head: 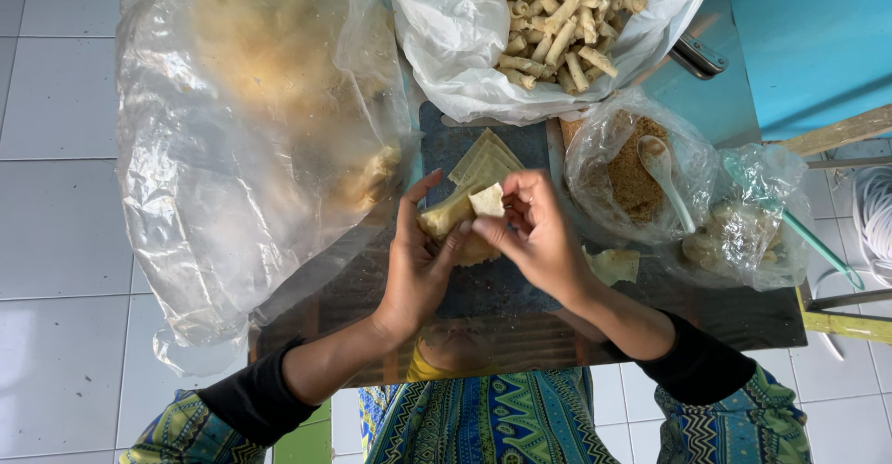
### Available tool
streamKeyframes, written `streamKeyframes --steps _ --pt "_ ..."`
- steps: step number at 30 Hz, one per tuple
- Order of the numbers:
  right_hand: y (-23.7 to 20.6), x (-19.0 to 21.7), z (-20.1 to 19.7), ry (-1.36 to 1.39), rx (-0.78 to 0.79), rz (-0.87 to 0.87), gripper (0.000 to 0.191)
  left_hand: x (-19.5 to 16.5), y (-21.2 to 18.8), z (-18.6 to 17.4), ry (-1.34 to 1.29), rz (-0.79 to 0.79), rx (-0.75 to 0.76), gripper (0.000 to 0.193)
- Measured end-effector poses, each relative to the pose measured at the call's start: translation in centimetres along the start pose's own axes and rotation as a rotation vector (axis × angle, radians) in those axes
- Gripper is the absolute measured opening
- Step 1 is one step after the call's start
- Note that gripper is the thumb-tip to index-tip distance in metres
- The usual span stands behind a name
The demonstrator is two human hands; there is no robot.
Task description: The person lays triangular dough wrappers on a board, spoons brown filling from a plastic bag onto a wrapper, folds the wrapper over the filling into a triangle and presses the edges closed, then stacks the finished filled pastries on the board and reaches for the next wrapper.
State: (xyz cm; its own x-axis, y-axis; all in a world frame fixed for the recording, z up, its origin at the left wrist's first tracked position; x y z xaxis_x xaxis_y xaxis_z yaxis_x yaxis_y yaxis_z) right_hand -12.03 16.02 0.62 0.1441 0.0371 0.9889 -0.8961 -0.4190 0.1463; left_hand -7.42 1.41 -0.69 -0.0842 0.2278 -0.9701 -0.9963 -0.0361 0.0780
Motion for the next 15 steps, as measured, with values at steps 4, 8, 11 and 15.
streamKeyframes --steps 4,8,11,15 --pt "1.7 -2.0 -3.1 0.123 -0.033 0.227 0.043 0.2 0.5 -0.9 -0.076 -0.039 -0.020 0.059" --pt "2.3 -2.6 -5.3 0.304 -0.039 0.294 0.044 0.2 0.9 -1.4 -0.061 -0.036 -0.022 0.056" --pt "2.4 -2.7 -6.0 0.349 -0.003 0.340 0.046 0.7 0.7 -1.4 -0.103 -0.088 -0.020 0.057" --pt "2.4 -2.5 -6.7 0.362 -0.003 0.356 0.047 0.8 0.6 -1.4 -0.111 -0.118 -0.019 0.058"
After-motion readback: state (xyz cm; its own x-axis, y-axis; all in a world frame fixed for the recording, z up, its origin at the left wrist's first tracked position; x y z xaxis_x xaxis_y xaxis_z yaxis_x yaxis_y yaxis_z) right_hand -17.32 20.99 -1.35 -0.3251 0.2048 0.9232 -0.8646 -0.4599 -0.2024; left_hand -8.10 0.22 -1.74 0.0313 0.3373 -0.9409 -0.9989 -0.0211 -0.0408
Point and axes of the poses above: each hand's wrist, its own y-axis towards the middle knuckle, its own z-axis out of the palm, x = y × z, the point moved 9 cm from there along y, towards the middle knuckle, and after that the axes turned 2 degrees about z, right-handed, at the moved point
